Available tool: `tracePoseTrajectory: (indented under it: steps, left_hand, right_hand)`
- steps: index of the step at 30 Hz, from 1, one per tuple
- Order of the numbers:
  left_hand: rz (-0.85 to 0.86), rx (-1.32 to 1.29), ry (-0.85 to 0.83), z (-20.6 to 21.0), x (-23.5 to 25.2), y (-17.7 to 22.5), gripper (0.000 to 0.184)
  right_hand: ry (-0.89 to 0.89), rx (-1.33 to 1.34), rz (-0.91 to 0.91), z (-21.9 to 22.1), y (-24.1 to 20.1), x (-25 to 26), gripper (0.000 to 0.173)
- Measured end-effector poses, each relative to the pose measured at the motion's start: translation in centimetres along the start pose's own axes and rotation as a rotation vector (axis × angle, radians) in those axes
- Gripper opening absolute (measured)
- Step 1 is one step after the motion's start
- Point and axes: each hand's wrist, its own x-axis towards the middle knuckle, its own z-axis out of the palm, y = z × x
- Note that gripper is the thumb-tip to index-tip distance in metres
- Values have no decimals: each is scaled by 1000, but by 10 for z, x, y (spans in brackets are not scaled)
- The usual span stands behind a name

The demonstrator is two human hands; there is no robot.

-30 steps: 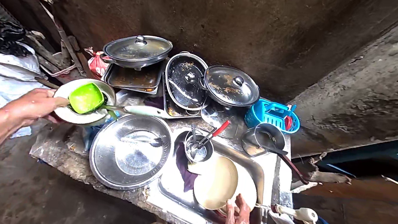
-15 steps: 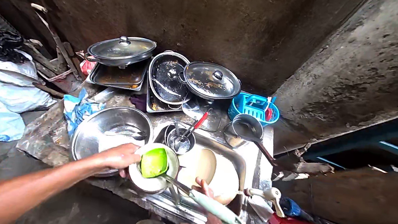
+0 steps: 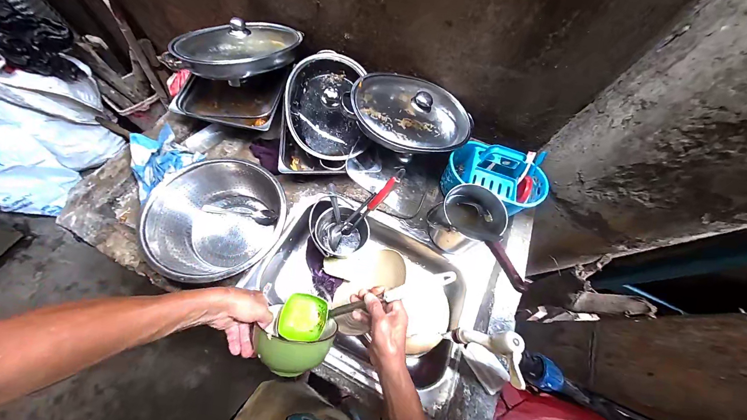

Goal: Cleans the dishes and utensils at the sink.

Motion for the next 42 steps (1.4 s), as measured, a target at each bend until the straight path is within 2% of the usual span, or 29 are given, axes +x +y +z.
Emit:
tracePoseTrajectory:
  steps: [2, 6, 9, 11, 13, 15, 17, 21, 24, 28, 31, 33, 35, 37, 39, 42]
  left_hand:
    - [-30, -24, -58, 0, 1, -7, 20]
    - [-49, -46, -155, -3, 4, -15, 25]
    - [-19, -53, -170, -4, 1, -11, 24]
    - [66, -23, -95, -1, -5, -5, 11]
    - [196, 85, 30, 4, -16, 3, 11]
    - [318, 276, 196, 9, -23, 13, 19]
    - [382, 448, 335, 11, -22, 25, 31]
    - [475, 485, 520, 22, -13, 50, 50]
    - [554, 377, 568, 37, 0, 67, 53]
    - [713, 261, 603, 58, 20, 88, 53]
    - [923, 202, 605, 77, 31, 98, 55]
    - [1068, 132, 589, 90, 40, 105, 63]
    - [1196, 20, 565, 105, 50, 113, 77]
    - [1311, -50, 584, 119, 61, 118, 79]
    - [1355, -21, 655, 126, 67, 122, 71]
    - [1304, 51, 726, 113, 69, 128, 60]
  right_hand:
    - [13, 29, -32, 4, -3, 10, 19]
    - [45, 60, -152, 6, -1, 26, 9]
    - [-61, -107, -307, 2, 11, 36, 13]
    - [-186, -316, -333, -4, 11, 36, 30]
    - [-232, -458, -287, -9, 4, 31, 45]
    - [-142, -489, -235, -16, 0, 22, 47]
    - [14, -475, -248, -26, 0, 13, 40]
    - [251, -382, -323, -46, 1, -16, 39]
    - [298, -317, -206, -54, 7, -37, 37]
    - [124, -370, 97, -43, -5, -44, 42]
    - [210, -452, 40, -49, -3, -24, 50]
    - [235, -404, 26, -60, -2, -10, 52]
    - [223, -330, 90, -68, -4, -4, 49]
    - [206, -353, 193, -73, -5, -1, 44]
    - [190, -499, 265, -80, 2, 6, 49]
    - [64, -716, 262, -82, 16, 19, 54]
